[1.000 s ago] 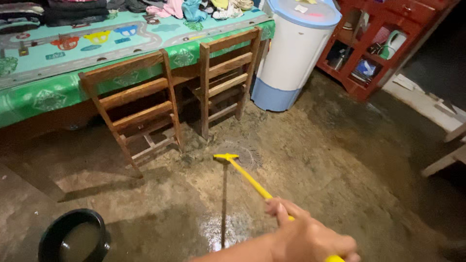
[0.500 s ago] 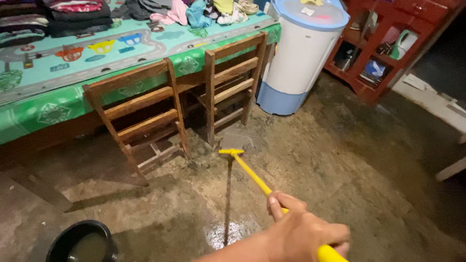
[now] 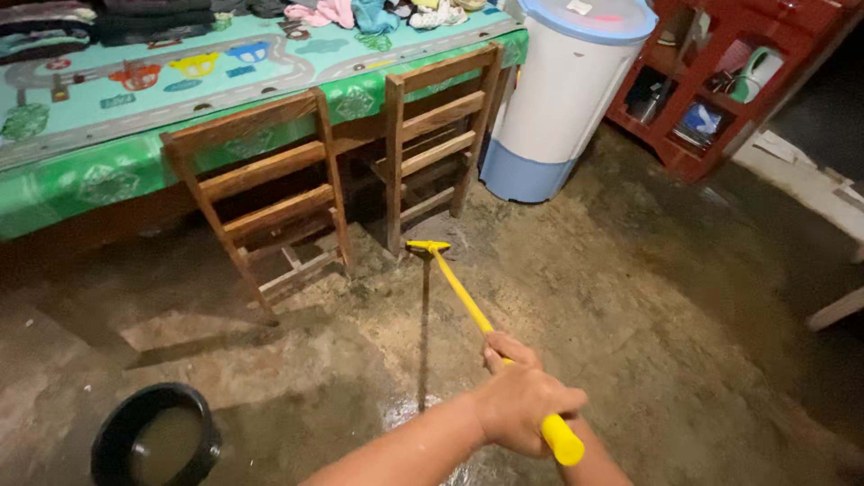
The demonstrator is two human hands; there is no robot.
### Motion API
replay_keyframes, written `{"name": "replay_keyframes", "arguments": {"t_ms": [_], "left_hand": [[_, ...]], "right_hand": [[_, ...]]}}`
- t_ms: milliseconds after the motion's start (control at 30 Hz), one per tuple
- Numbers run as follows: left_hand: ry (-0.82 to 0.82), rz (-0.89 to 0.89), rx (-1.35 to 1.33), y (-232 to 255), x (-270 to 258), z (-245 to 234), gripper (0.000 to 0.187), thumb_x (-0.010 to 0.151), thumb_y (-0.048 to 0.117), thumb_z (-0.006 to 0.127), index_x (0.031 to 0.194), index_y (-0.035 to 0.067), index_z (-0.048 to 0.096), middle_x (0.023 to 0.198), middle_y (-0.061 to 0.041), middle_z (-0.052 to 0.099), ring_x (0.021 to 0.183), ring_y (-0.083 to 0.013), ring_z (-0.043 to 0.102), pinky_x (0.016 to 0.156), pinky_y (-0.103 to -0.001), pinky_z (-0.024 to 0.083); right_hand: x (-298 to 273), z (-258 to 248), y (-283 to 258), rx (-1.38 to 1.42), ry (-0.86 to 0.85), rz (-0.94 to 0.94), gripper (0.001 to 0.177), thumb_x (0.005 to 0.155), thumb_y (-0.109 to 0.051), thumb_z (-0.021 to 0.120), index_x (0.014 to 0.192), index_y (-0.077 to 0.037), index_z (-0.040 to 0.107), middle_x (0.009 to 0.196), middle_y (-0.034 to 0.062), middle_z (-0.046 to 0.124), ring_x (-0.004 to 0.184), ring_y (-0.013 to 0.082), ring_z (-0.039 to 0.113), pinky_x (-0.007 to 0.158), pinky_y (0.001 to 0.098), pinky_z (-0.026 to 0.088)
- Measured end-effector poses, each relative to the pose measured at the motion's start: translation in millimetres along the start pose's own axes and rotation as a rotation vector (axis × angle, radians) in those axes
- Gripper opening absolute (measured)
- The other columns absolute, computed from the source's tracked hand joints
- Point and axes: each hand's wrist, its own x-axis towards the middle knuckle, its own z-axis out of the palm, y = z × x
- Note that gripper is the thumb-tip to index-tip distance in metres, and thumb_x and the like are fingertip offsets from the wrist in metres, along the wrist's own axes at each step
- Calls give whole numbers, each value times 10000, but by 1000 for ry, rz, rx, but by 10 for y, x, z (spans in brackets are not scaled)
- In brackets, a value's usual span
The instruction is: The person mops the concrete floor using a yellow mop, repeatedly pushing it across the wet surface, wringing the mop head by hand into a black bucket, and continuing to mop around furniture.
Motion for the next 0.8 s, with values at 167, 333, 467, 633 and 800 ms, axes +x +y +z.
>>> {"name": "replay_keyframes", "arguments": {"t_ms": [167,333,467,633,800], "left_hand": [[-116,-75,18,593,-157,587,328,813,404,741,944,132,615,768,-111,712,752,-337,716,855,-489,523],[-133,-35,28,1708,5,1329,363,848,468,653,1035,158,635,822,-134,731,783,-375,733,911,-606,484],[-87,79,-144,2746,269,1863,257,948,364,579,1063,134,588,831,-167,721,743,-388,742,739,-567,556],[67,227,-288,3392,178,2009,244,1035,226,556,1222,74,528,873,-183,689,768,-349,740,626,-463,580],[98,163,-149,3137,-375,1890,161,980,259,632,1116,185,588,822,-82,699,766,-280,731,718,-431,564]], "right_hand": [[-871,392,364,198,600,-344,224,934,-53,736,1101,-9,593,1087,128,714,1069,225,683,971,329,548],[-2143,-161,-210,144,643,-120,246,910,27,688,1113,8,551,1125,200,735,1083,259,721,1046,371,539],[-3293,-1421,-1296,1123,586,871,327,949,-58,436,1176,166,511,1169,266,744,1165,329,746,1074,406,502],[-3828,-1266,-1331,42,180,-55,101,1008,-124,670,991,-28,694,975,155,763,1095,333,751,1054,399,552],[-3761,-880,-778,140,121,432,357,982,-158,587,1217,80,712,1079,264,705,1059,420,626,972,469,487]]}}
